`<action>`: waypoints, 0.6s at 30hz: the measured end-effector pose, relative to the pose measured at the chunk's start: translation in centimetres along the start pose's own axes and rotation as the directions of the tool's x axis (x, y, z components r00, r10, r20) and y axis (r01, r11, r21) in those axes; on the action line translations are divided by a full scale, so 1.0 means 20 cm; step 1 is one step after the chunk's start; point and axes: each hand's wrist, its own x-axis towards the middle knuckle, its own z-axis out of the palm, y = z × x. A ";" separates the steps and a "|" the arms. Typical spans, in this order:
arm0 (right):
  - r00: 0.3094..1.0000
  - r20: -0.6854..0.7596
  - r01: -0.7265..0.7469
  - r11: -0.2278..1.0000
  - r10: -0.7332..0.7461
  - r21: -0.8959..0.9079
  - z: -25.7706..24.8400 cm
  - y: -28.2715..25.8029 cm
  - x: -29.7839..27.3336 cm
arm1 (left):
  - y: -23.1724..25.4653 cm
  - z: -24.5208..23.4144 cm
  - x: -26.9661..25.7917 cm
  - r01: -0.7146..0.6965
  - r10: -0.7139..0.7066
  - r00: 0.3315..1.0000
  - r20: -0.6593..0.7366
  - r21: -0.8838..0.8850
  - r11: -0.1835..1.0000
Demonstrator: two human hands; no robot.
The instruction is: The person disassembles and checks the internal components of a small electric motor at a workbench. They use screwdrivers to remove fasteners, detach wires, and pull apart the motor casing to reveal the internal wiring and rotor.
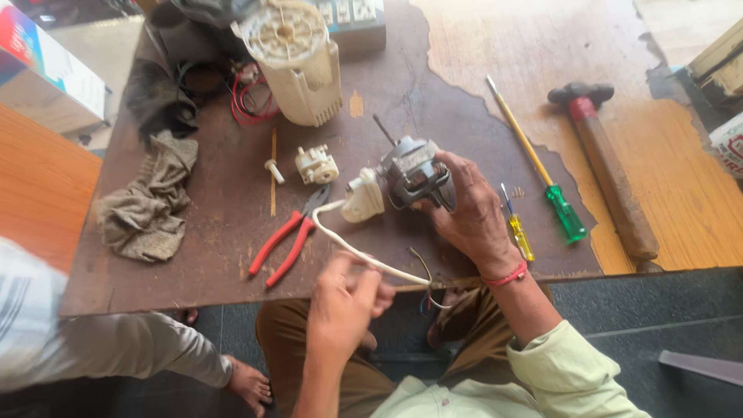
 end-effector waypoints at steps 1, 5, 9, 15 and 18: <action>1.000 0.008 -0.002 1.000 0.002 -0.009 0.00 0.00 -0.02 | 0.00 -0.02 -0.04 -0.090 0.118 0.984 -0.135 0.197 0.976; 1.000 0.020 -0.014 1.000 0.014 -0.006 0.01 -0.01 -0.02 | 0.08 -0.07 -0.10 -0.305 0.508 0.761 -0.404 0.468 0.829; 1.000 0.012 -0.016 0.999 0.017 -0.027 0.00 -0.02 -0.02 | 0.19 0.00 -0.01 -0.656 0.924 0.376 -0.064 0.685 0.315; 0.999 0.025 0.022 0.993 -0.019 -0.115 0.00 -0.03 -0.02 | 0.27 0.06 0.35 -0.644 0.924 0.315 0.218 0.764 0.040; 0.999 0.030 0.039 0.992 -0.036 -0.116 0.00 -0.03 -0.02 | 0.23 -0.06 0.46 -0.583 0.857 0.482 0.183 0.797 0.158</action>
